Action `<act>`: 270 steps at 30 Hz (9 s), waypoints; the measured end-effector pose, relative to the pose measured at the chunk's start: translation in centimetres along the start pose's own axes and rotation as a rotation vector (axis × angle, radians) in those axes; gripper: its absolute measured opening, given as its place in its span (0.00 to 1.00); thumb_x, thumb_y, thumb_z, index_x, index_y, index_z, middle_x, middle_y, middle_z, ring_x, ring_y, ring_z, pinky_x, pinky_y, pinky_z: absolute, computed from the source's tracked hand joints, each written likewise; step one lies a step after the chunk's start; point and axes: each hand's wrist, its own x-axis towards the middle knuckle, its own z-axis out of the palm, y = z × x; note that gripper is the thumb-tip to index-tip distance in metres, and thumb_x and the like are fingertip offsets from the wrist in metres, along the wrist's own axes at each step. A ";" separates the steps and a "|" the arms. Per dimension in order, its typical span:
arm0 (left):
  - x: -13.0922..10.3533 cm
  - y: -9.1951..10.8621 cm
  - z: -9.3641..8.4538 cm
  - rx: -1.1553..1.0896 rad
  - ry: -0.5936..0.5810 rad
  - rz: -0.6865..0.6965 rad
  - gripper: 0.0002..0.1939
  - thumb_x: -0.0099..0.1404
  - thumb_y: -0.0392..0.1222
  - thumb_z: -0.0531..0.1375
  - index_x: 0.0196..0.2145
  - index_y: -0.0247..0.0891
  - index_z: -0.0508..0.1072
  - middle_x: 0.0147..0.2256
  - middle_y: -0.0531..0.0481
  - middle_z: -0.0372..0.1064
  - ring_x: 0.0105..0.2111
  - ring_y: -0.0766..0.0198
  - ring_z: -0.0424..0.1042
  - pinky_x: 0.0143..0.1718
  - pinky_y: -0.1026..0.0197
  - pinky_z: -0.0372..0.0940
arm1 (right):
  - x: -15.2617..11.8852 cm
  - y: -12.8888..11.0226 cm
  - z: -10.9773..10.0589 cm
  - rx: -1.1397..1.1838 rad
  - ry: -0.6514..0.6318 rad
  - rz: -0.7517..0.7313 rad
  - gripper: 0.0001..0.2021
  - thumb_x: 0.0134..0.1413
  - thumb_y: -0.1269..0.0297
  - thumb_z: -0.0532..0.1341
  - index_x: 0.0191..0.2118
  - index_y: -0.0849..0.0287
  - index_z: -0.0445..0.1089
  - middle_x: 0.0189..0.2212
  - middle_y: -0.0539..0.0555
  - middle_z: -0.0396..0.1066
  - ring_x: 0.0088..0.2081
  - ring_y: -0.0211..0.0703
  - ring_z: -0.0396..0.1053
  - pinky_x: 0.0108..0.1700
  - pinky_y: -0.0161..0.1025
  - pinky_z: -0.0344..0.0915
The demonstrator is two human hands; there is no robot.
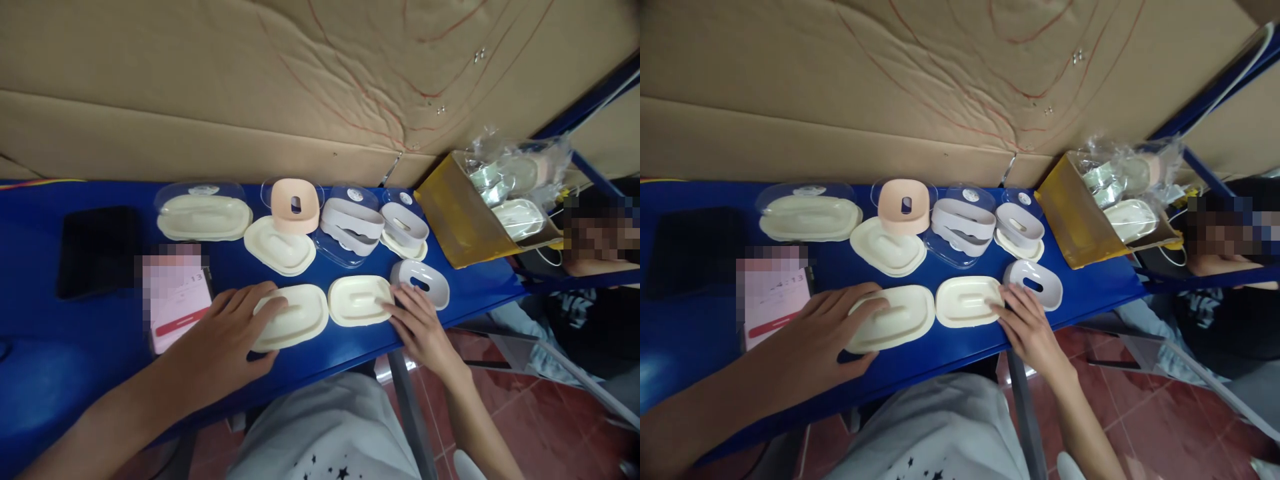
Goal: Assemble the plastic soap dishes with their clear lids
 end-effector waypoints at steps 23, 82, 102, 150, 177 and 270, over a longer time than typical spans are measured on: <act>2.0 -0.1 1.0 0.059 -0.005 0.045 0.29 0.71 0.48 0.68 0.66 0.40 0.70 0.66 0.36 0.67 0.58 0.39 0.72 0.59 0.37 0.69 | 2.1 -4.1 2.0 0.062 0.146 -0.047 0.25 0.73 0.70 0.64 0.70 0.46 0.68 0.61 0.54 0.79 0.63 0.54 0.75 0.67 0.62 0.64; 2.3 3.6 1.6 0.171 0.168 0.460 0.10 0.78 0.38 0.60 0.54 0.40 0.77 0.57 0.44 0.76 0.58 0.51 0.72 0.68 0.43 0.58 | 7.8 2.5 -0.2 -0.102 -0.017 -0.041 0.18 0.74 0.52 0.64 0.62 0.54 0.73 0.57 0.61 0.76 0.58 0.60 0.74 0.59 0.57 0.71; 2.3 3.7 2.1 0.169 0.217 0.439 0.09 0.77 0.32 0.61 0.51 0.39 0.76 0.50 0.45 0.77 0.52 0.53 0.74 0.55 0.50 0.64 | 4.9 -0.9 -0.5 0.340 -0.047 -0.072 0.25 0.76 0.56 0.63 0.72 0.46 0.66 0.64 0.61 0.72 0.68 0.59 0.69 0.66 0.60 0.73; 3.0 1.5 -0.3 0.181 0.237 0.186 0.07 0.75 0.38 0.60 0.47 0.38 0.77 0.48 0.39 0.79 0.48 0.44 0.79 0.53 0.39 0.73 | -0.2 0.7 -0.5 -0.072 0.150 0.033 0.29 0.70 0.63 0.66 0.73 0.46 0.65 0.67 0.62 0.70 0.71 0.69 0.64 0.68 0.73 0.64; 2.0 1.2 1.6 0.013 0.185 -0.113 0.37 0.80 0.61 0.55 0.74 0.34 0.54 0.66 0.29 0.68 0.58 0.39 0.78 0.49 0.45 0.78 | 8.2 -8.2 1.9 -0.029 0.041 -0.268 0.29 0.77 0.74 0.57 0.76 0.48 0.60 0.53 0.51 0.83 0.53 0.48 0.78 0.68 0.55 0.60; 2.1 -0.3 -0.4 -0.383 -0.063 -0.143 0.55 0.67 0.44 0.72 0.79 0.53 0.43 0.75 0.42 0.58 0.67 0.43 0.70 0.64 0.45 0.68 | 9.2 -6.7 3.4 0.332 -0.101 -0.040 0.36 0.69 0.52 0.69 0.77 0.39 0.58 0.79 0.60 0.51 0.78 0.64 0.54 0.73 0.64 0.63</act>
